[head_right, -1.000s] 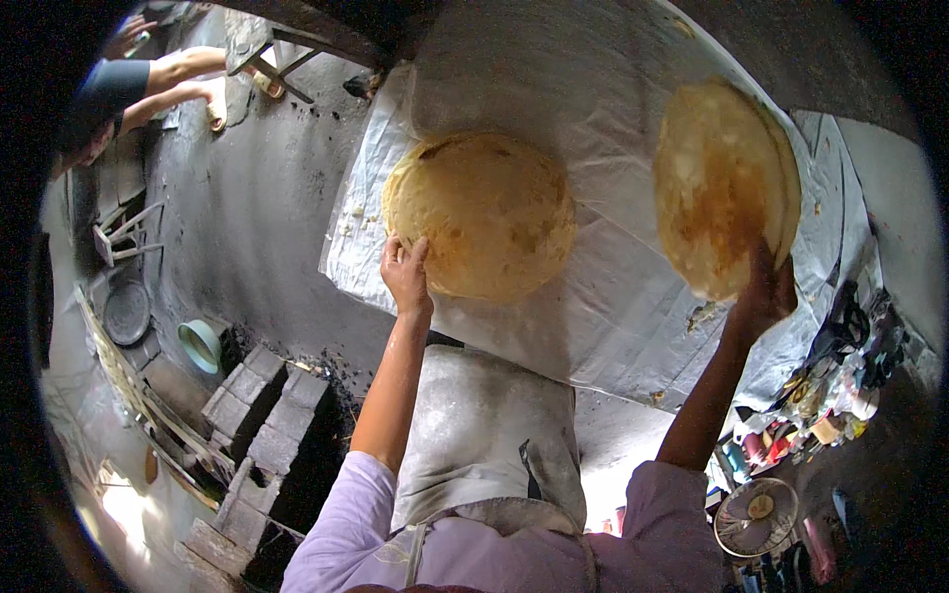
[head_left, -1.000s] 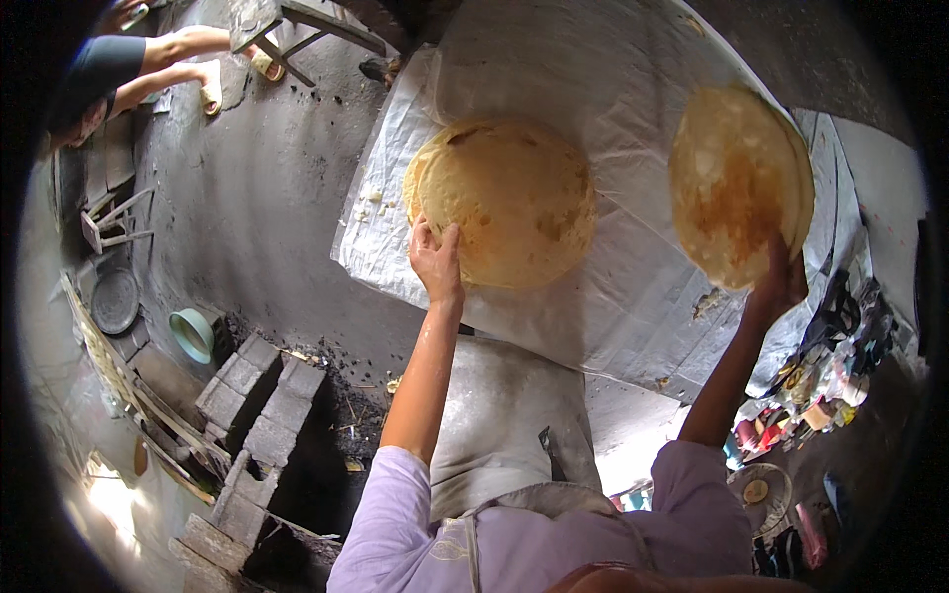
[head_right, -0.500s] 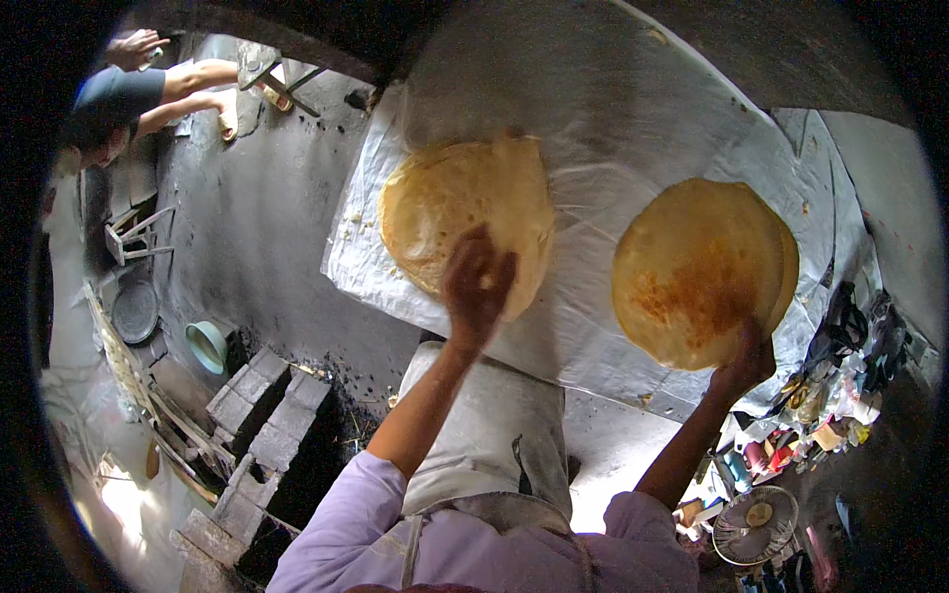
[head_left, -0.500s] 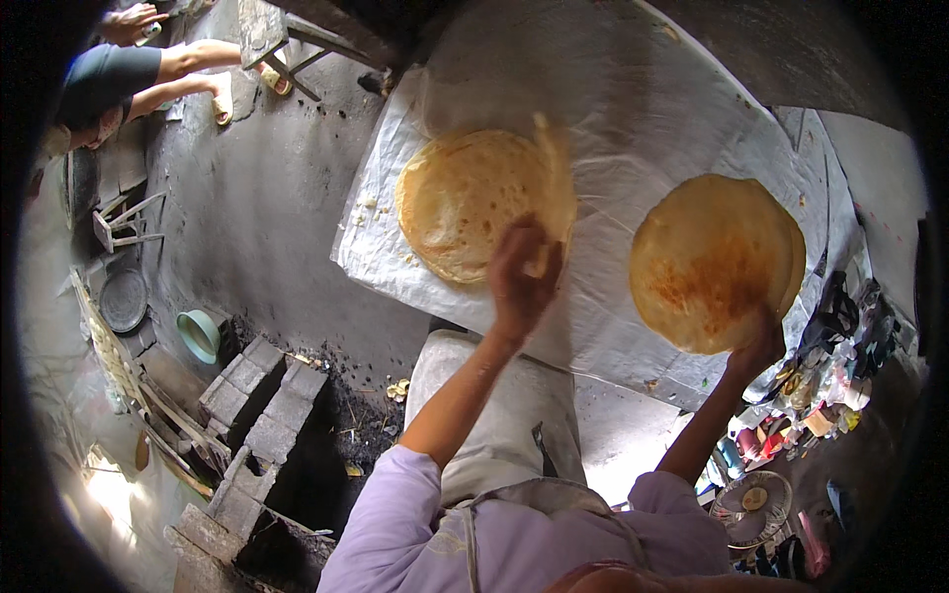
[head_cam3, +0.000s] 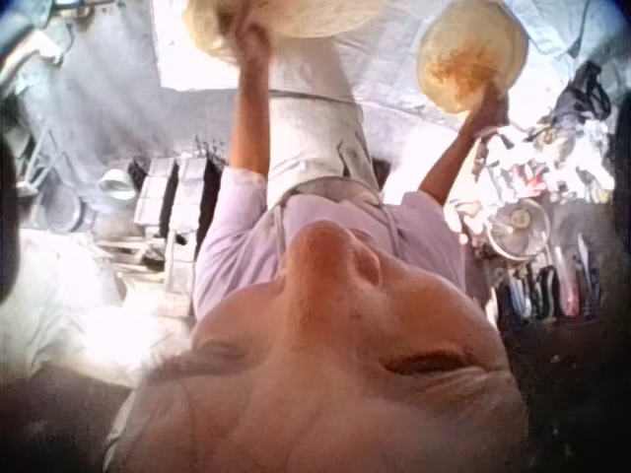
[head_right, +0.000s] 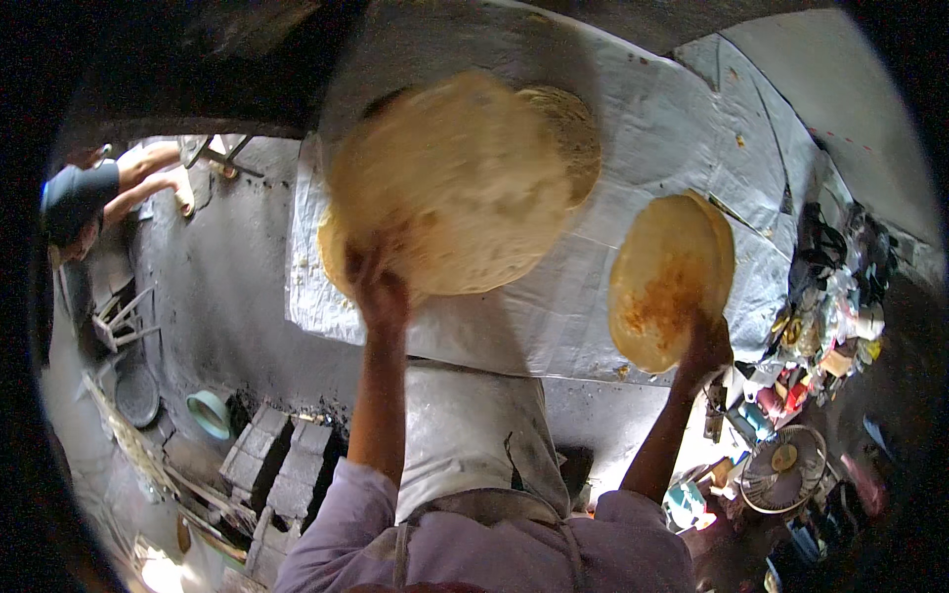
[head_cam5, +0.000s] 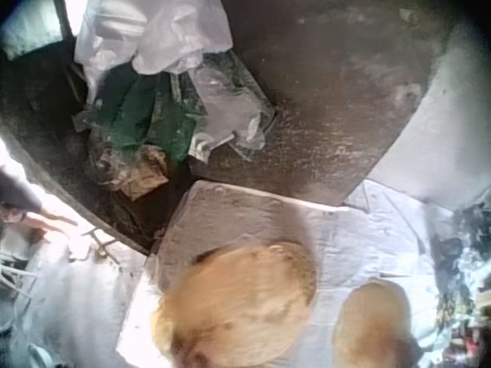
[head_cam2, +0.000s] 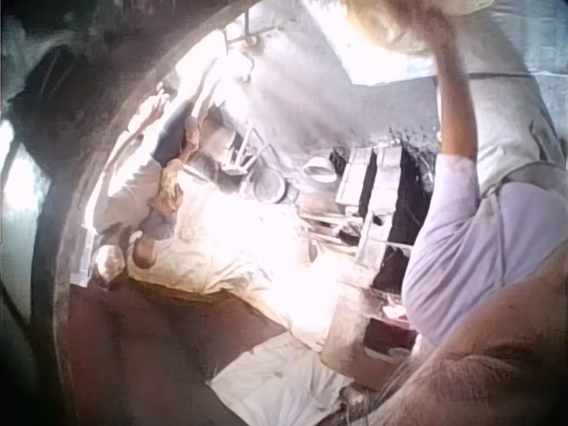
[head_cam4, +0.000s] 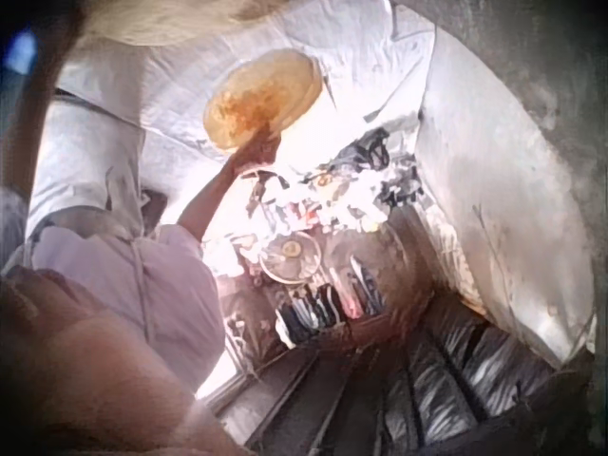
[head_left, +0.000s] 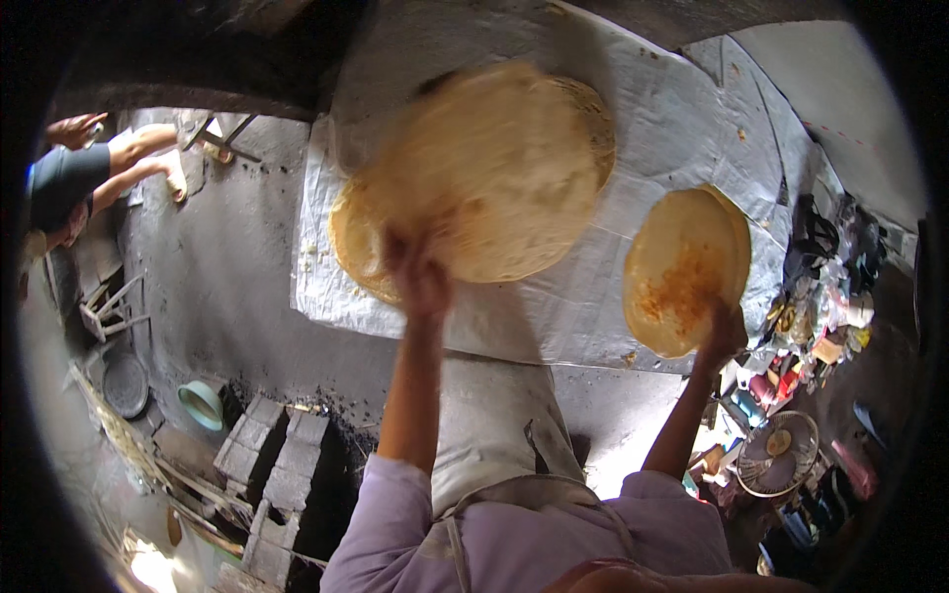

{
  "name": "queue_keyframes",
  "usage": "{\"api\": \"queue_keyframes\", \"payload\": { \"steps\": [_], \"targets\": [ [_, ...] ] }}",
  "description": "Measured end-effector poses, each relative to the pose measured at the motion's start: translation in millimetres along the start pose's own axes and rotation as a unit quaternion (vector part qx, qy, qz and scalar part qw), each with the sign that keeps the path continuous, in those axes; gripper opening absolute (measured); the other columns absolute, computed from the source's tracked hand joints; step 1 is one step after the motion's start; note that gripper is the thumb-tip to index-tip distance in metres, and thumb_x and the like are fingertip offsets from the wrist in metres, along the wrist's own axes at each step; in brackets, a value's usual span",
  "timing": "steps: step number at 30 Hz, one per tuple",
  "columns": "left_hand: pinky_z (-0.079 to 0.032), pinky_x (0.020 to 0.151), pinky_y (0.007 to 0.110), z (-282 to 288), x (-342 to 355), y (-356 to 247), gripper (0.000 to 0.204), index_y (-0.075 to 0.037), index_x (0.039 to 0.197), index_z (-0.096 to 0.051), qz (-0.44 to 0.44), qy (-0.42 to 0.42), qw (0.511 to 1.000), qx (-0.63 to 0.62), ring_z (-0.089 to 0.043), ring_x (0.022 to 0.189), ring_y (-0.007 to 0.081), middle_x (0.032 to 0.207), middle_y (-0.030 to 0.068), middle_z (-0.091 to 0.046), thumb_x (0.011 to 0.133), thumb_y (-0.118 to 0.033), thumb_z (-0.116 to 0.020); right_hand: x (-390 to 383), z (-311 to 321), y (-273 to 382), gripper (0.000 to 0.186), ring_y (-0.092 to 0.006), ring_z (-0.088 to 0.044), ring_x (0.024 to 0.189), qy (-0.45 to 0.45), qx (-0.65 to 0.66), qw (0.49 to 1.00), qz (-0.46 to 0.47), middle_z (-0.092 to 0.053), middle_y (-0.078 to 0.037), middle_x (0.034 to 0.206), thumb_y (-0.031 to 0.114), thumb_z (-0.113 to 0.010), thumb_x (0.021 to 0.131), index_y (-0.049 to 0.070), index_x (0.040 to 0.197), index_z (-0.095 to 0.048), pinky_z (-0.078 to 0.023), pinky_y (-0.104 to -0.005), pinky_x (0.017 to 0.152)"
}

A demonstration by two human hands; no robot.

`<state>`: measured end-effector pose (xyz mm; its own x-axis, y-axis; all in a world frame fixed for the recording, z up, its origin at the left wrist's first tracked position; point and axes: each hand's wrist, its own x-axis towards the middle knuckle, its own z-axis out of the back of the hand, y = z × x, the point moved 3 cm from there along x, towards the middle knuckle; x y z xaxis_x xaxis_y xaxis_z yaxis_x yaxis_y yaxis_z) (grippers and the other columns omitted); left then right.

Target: The person flattens dough balls by hand on a wooden board, then uses a straw broom to slap the flattened dough onto the inner wall of a hot clay oven. The person uses metal tongs to adjust the fire and retrieve the baked flatbreads, stacking them on a cloth.

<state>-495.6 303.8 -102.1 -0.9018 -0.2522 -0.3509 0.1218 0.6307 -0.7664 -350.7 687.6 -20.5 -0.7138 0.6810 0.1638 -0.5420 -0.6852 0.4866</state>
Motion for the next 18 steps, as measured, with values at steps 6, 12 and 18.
{"api": "queue_keyframes", "payload": {
  "steps": [6,12,18],
  "targets": [
    [-0.047,0.073,0.023,177,12,6,0.036,-0.005,0.115,-0.042,0.137,-0.113,0.984,-0.006,-0.055,0.085,0.0111,0.100,0.0054,-0.055,0.081,-0.003,-0.056,-23,-40,103,0.023,-0.0175,-0.056,0.065,0.064,0.093,0.990,0.088,-0.062,-0.011,0.078,0.017,-0.063,0.078,-0.002,0.088,-0.059,-0.046,-0.0283,0.060],
    [-0.044,0.080,0.030,218,6,17,0.035,-0.008,0.118,-0.042,0.189,-0.221,0.950,0.113,-0.050,0.099,0.0161,0.111,0.0057,-0.050,0.086,-0.018,-0.052,-121,-148,218,0.045,-0.0302,-0.059,0.092,0.243,0.175,0.884,0.360,-0.058,-0.016,0.106,-0.003,-0.059,0.064,0.002,0.108,-0.055,-0.049,-0.0368,0.078],
    [-0.026,0.098,0.032,200,16,9,0.050,-0.008,0.132,-0.029,0.154,-0.157,0.970,0.099,-0.034,0.119,0.0202,0.131,0.0082,-0.035,0.093,-0.038,-0.030,-236,-256,243,0.042,-0.0294,-0.042,0.113,0.396,0.004,0.803,0.446,-0.043,-0.016,0.122,0.008,-0.060,0.065,-0.001,0.105,-0.050,-0.032,-0.0392,0.097]
  ]
}}
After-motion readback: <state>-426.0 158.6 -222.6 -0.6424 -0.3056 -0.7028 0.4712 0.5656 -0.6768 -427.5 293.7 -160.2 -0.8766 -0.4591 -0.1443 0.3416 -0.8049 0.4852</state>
